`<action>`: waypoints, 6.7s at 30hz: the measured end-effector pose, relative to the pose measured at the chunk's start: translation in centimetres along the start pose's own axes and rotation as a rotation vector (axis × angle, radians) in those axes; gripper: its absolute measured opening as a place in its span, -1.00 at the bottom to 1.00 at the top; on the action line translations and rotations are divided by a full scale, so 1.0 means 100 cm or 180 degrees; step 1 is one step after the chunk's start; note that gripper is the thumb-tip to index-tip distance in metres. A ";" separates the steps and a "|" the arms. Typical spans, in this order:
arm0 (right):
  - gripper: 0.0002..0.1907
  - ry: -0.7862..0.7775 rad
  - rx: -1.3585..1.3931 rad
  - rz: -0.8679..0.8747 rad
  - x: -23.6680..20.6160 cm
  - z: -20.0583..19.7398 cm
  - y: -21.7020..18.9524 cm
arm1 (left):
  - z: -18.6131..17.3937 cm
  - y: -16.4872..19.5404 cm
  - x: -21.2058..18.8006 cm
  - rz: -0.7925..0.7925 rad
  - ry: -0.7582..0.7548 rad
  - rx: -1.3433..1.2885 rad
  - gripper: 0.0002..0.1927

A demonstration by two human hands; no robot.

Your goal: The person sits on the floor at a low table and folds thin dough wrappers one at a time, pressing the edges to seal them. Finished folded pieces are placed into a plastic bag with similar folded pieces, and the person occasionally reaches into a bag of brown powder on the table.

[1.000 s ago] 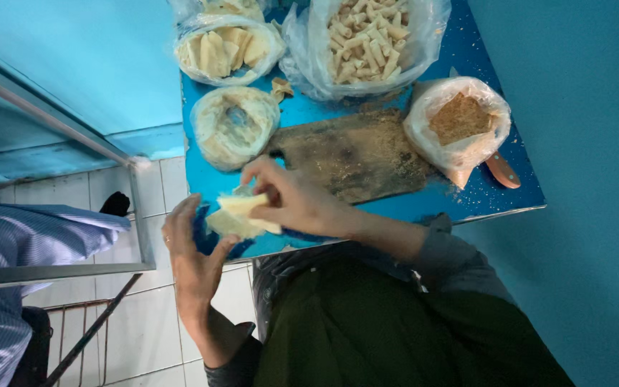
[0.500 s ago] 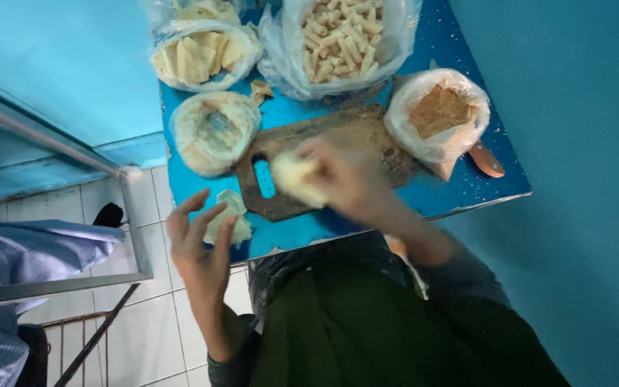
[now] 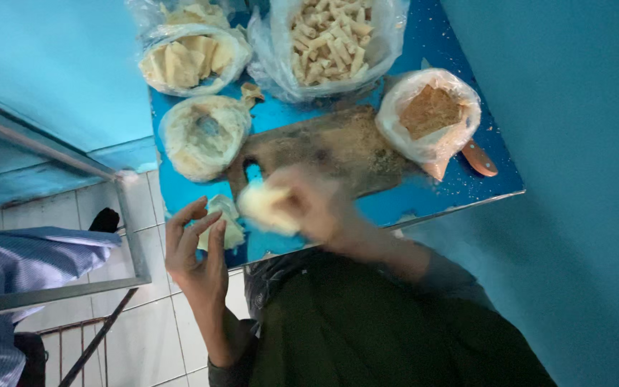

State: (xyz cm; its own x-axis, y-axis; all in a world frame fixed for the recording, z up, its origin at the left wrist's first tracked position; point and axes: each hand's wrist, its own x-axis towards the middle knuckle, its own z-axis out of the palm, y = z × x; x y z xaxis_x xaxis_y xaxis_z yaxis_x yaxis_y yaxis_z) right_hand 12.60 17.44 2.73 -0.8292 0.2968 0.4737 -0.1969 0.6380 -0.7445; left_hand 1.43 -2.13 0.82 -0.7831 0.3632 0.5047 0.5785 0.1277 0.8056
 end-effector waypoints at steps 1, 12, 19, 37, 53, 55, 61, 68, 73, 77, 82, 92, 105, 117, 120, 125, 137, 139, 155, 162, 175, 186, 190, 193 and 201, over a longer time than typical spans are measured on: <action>-0.63 -0.0096 -0.0260 -0.0202 -0.005 0.025 -0.003 | 0.003 -0.001 0.000 0.0019 0.0000 -0.0100 -0.83; -0.62 -0.0389 -0.2179 0.0894 -0.057 -0.093 0.019 | -0.012 -0.011 -0.010 -0.0103 0.0156 0.0092 -0.85; -0.65 0.0434 -0.1763 0.0651 -0.035 -0.104 0.004 | 0.013 0.004 -0.007 -0.0032 -0.0144 0.0011 -0.87; -0.64 -0.0652 0.1344 0.1106 0.024 -0.044 0.016 | 0.092 -0.020 -0.030 -0.2381 -0.0716 -0.3876 -0.69; -0.85 0.0025 0.2395 0.1512 -0.013 -0.007 0.078 | 0.096 -0.013 -0.038 -0.2322 -0.0006 -0.3699 -0.74; -0.86 0.0104 0.3140 0.1987 -0.014 -0.011 0.085 | 0.096 -0.012 -0.039 -0.2349 0.0047 -0.3706 -0.74; -0.83 0.0603 0.3932 0.2404 -0.009 -0.028 0.082 | 0.086 -0.023 -0.047 -0.2187 0.0254 -0.4016 -0.82; -0.83 0.0819 -0.0740 0.0057 -0.002 -0.031 0.059 | 0.052 -0.029 -0.048 -0.1997 0.0853 -0.3711 -0.79; -0.70 0.0075 -0.1695 -0.0461 0.003 -0.009 0.035 | 0.056 -0.030 -0.050 -0.2076 0.0739 -0.3783 -0.78; -0.69 0.0055 -0.0852 -0.0063 0.010 -0.026 0.027 | 0.058 -0.030 -0.053 -0.2103 0.0471 -0.3791 -0.73; -0.69 0.0333 -0.0881 0.0050 -0.002 -0.021 0.005 | 0.072 -0.015 -0.052 -0.2025 0.0060 -0.3913 -0.60; -0.80 -0.0156 0.0721 0.0539 -0.013 -0.010 0.031 | 0.075 0.009 -0.047 -0.1926 -0.0400 -0.3258 -0.59; -0.72 0.0428 0.4078 0.2647 -0.019 -0.026 0.063 | 0.067 -0.022 -0.043 -0.1679 0.0238 -0.1381 -0.75; -0.74 0.0384 -0.2108 -0.0708 -0.013 -0.012 0.025 | 0.034 -0.004 0.004 -0.0008 0.0245 0.1933 -0.49; -0.75 0.0320 -0.2246 -0.0816 -0.015 -0.006 0.026 | 0.035 0.002 0.003 0.0240 0.0553 0.2140 -0.53; -0.70 0.0026 -0.2100 -0.0628 -0.022 -0.006 0.030 | 0.058 0.001 -0.001 0.0925 0.0259 0.1268 -0.66; -0.49 -0.1064 -0.0216 -0.0036 0.067 -0.054 0.044 | 0.120 -0.014 -0.013 0.1512 -0.0847 0.1325 -0.58; -0.45 -0.1128 -0.1289 -0.0784 0.091 -0.024 0.042 | 0.123 -0.017 -0.014 0.1550 -0.0784 0.1329 -0.61; -0.92 -0.1491 -0.1578 -0.1063 0.160 0.048 0.096 | 0.128 -0.021 -0.014 0.1662 -0.0776 0.1292 -0.64; -0.97 -0.0935 -0.1921 -0.1313 0.156 0.055 0.092 | 0.128 -0.020 -0.014 0.1660 -0.0709 0.1313 -0.59; -0.91 -0.1480 -0.0937 -0.0956 0.164 0.046 0.093 | 0.126 -0.020 -0.014 0.1693 -0.0709 0.1301 -0.62; -0.48 -0.1078 -0.1608 -0.0973 0.048 -0.063 0.075 | 0.111 -0.010 -0.015 0.1858 -0.0871 0.1509 -0.54; -0.35 -0.0710 -0.2489 -0.1455 0.020 -0.054 0.063 | 0.112 -0.009 -0.014 0.1811 -0.0796 0.1483 -0.54; -0.25 -0.0847 -0.2689 -0.1454 0.023 -0.052 0.066 | 0.111 -0.010 -0.015 0.1762 -0.0847 0.1462 -0.57; -0.41 -0.0364 -0.3016 -0.1089 0.019 -0.047 0.085 | 0.108 -0.011 -0.013 0.1683 -0.0825 0.1402 -0.60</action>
State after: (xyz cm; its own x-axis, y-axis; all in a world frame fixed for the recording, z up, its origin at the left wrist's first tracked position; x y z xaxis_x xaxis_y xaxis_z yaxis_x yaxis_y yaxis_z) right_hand 11.77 26.76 -0.48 -0.8609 -0.0455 0.5067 0.0218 0.9918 0.1261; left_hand 4.31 7.23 -4.10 -0.3266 0.6786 0.6579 0.9448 0.2144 0.2480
